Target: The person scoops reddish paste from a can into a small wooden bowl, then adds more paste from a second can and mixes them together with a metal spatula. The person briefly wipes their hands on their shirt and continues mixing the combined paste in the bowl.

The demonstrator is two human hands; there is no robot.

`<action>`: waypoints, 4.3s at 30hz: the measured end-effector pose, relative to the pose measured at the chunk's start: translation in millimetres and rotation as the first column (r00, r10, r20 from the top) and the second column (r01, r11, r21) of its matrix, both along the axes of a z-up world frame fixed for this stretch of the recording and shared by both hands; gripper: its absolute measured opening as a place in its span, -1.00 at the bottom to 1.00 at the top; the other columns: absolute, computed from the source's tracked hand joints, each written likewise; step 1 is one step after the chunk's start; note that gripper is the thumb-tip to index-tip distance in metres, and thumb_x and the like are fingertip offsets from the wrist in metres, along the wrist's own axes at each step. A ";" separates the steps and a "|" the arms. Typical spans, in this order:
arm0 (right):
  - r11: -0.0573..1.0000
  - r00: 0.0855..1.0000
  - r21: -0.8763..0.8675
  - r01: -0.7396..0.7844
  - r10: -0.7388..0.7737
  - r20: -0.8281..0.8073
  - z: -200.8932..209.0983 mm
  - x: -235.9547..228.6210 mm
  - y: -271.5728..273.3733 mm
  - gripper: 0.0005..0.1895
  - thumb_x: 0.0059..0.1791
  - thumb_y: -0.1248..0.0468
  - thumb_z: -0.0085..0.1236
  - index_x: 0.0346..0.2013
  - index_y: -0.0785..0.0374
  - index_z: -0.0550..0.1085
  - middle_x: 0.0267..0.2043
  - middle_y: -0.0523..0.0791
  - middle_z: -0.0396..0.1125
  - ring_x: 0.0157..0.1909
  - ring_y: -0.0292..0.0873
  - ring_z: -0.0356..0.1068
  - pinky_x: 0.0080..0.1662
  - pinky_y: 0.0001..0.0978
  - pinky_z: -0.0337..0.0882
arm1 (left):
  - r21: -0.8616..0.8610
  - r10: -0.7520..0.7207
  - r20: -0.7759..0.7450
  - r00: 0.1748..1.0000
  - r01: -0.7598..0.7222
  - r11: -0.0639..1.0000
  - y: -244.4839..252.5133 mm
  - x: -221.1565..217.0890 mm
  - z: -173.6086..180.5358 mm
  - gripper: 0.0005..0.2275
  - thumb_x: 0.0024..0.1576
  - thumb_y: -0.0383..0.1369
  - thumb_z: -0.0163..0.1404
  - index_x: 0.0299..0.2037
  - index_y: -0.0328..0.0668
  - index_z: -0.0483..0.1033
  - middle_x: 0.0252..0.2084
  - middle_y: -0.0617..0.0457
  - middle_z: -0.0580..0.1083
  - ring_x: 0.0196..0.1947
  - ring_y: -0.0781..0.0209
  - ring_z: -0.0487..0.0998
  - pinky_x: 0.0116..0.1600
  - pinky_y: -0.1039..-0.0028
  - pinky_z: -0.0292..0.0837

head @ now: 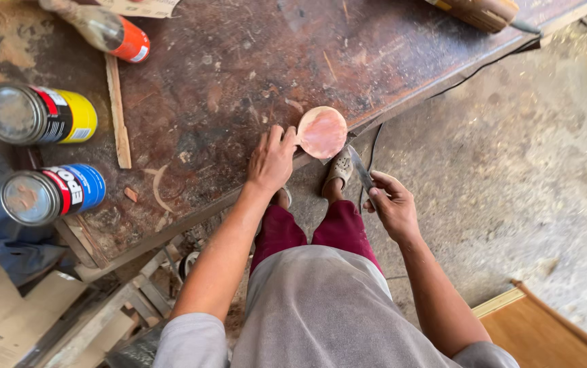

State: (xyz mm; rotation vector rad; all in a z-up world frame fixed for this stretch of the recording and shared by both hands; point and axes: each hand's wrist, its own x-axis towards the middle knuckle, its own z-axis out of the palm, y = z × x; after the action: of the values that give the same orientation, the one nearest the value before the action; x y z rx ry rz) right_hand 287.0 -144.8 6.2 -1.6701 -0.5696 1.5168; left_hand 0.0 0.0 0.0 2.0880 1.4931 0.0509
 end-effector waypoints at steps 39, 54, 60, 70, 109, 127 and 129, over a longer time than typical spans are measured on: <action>0.996 0.987 -0.035 -0.079 0.083 0.140 -4.5 -13.0 -13.7 -0.53 0.08 0.42 0.08 0.30 0.16 0.41 0.18 -0.16 0.47 -0.28 -0.37 0.34 -0.22 -0.49 0.40 | 0.385 -0.222 -0.086 0.971 0.238 0.892 47.9 -0.7 23.6 -0.70 0.16 -0.55 -0.02 0.09 -0.24 0.61 -0.03 0.05 0.56 -0.02 -0.04 0.53 -0.01 0.28 0.59; 0.828 0.582 0.188 -0.529 0.193 0.790 -23.9 -27.4 -13.6 -0.35 -0.13 0.52 0.16 0.27 0.13 0.47 -0.25 -0.05 0.52 -0.32 0.03 0.38 -0.19 -0.18 0.45 | 0.391 -0.232 -0.061 0.971 0.237 0.889 47.1 -2.0 21.2 -0.69 0.17 -0.56 -0.03 0.11 -0.26 0.59 0.02 -0.02 0.57 0.04 -0.11 0.54 0.07 0.26 0.57; 0.984 0.985 0.080 0.158 -0.151 -0.087 -7.5 -12.1 -14.2 -0.57 0.06 0.42 0.03 0.25 0.34 0.38 0.00 -0.18 0.49 -0.31 -0.41 0.43 -0.25 -0.53 0.50 | 0.435 -0.351 -0.056 0.935 0.339 0.834 52.0 -3.4 20.3 -0.73 0.19 -0.58 -0.01 0.06 -0.19 0.61 0.02 0.00 0.57 0.05 -0.12 0.53 0.10 0.31 0.58; 0.953 0.878 0.045 -0.300 0.257 0.404 -24.1 -16.3 49.1 -0.57 0.06 0.33 0.11 0.24 0.16 0.46 -0.30 -0.08 0.57 -0.25 -0.25 0.56 -0.11 -0.36 0.50 | 0.380 -0.298 -0.034 0.954 0.288 0.879 47.5 3.8 23.0 -0.71 0.16 -0.60 -0.01 0.08 -0.29 0.59 0.01 -0.03 0.56 0.04 -0.14 0.52 0.08 0.27 0.56; 0.951 0.912 0.069 -0.300 0.265 0.312 -1.2 10.6 70.1 -0.43 0.00 0.39 0.11 0.33 0.08 0.39 -0.17 0.06 0.53 -0.19 0.09 0.52 -0.13 -0.10 0.53 | 0.372 -0.307 0.077 0.948 0.259 0.892 63.3 7.7 22.8 -0.69 0.16 -0.60 -0.06 0.08 -0.25 0.60 0.06 -0.03 0.56 0.10 -0.20 0.48 0.22 0.21 0.46; 0.794 0.639 0.083 -0.602 0.417 0.646 15.8 24.0 80.9 -0.41 0.00 0.25 0.15 0.35 -0.10 0.36 -0.05 -0.08 0.53 -0.13 0.08 0.43 -0.04 -0.06 0.43 | 0.374 -0.291 0.037 0.956 0.257 0.891 62.3 7.4 16.4 -0.70 0.12 -0.66 0.01 0.00 -0.19 0.67 0.01 0.06 0.60 0.07 -0.09 0.52 0.15 0.29 0.55; 0.776 0.582 0.019 -0.631 0.457 0.673 16.1 24.4 82.1 -0.40 -0.01 0.25 0.17 0.35 -0.16 0.39 -0.11 -0.04 0.52 -0.15 0.08 0.42 -0.07 -0.07 0.44 | 0.375 -0.294 0.022 0.956 0.265 0.888 63.6 6.5 16.9 -0.68 0.11 -0.67 0.00 0.01 -0.20 0.67 0.01 0.06 0.60 0.07 -0.09 0.52 0.15 0.29 0.55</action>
State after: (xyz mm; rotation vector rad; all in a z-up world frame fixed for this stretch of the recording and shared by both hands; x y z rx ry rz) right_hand 311.5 -62.7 22.3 -1.8744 -1.7368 1.1288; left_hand 6.5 63.6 16.9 2.5517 1.1895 0.3231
